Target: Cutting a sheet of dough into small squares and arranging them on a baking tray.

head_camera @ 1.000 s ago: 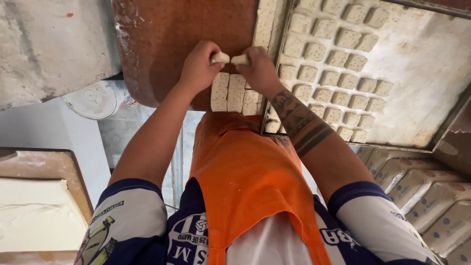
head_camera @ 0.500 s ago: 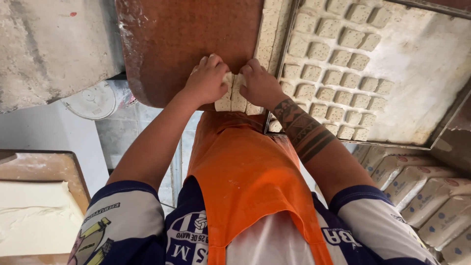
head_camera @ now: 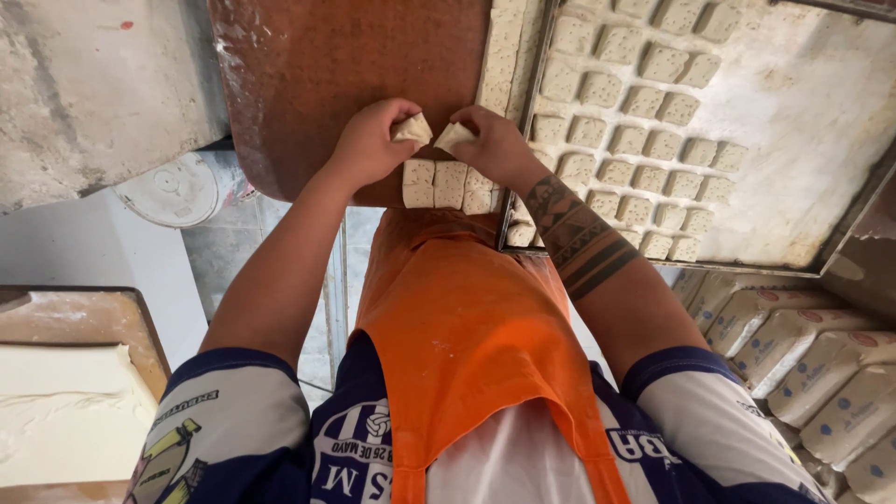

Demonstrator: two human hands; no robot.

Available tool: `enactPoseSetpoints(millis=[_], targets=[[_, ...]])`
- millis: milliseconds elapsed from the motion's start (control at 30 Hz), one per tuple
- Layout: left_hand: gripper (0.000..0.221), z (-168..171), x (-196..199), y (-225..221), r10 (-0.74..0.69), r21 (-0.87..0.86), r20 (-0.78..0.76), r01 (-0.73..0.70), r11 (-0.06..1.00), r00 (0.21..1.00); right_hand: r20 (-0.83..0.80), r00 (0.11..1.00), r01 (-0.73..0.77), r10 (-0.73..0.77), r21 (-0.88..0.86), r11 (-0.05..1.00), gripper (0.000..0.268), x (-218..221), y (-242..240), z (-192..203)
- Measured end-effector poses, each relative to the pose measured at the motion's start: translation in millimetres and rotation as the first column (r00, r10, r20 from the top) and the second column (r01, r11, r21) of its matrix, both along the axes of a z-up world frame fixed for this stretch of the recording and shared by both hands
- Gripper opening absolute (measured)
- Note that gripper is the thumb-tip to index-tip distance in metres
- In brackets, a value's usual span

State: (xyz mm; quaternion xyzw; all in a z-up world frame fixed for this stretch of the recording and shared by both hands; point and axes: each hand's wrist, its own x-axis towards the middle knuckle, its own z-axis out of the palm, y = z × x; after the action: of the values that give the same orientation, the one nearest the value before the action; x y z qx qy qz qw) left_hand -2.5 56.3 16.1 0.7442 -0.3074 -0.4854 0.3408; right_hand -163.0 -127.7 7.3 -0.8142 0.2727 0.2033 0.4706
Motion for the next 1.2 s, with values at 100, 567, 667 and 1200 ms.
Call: enactPoseSetpoints(millis=[100, 567, 667, 1200], targets=[[0.050, -9, -4, 4, 0.128, 0.015, -0.031, -0.127, 0.992, 0.991, -0.113, 0.933, 0.359, -0.341, 0.277, 0.891, 0.047, -10, -9, 12], [0.045, 20, -94, -117, 0.113, -0.116, -0.063, -0.120, 0.986, 0.992, -0.062, 0.514, 0.611, -0.855, 0.727, 0.314, 0.048, -212, -133, 51], [0.050, 39, -134, -186, 0.025, -0.070, -0.090, -0.031, 0.997, 0.996, 0.112, 0.552, 0.739, -0.827, 0.393, 0.547, 0.021, -266, -201, 53], [0.022, -17, -264, -398, -0.435, -0.033, 0.516, 0.525, 0.851, 0.738, 0.271, 0.961, -0.008, 0.059, -0.187, 0.982, 0.034, -301, -373, 16]])
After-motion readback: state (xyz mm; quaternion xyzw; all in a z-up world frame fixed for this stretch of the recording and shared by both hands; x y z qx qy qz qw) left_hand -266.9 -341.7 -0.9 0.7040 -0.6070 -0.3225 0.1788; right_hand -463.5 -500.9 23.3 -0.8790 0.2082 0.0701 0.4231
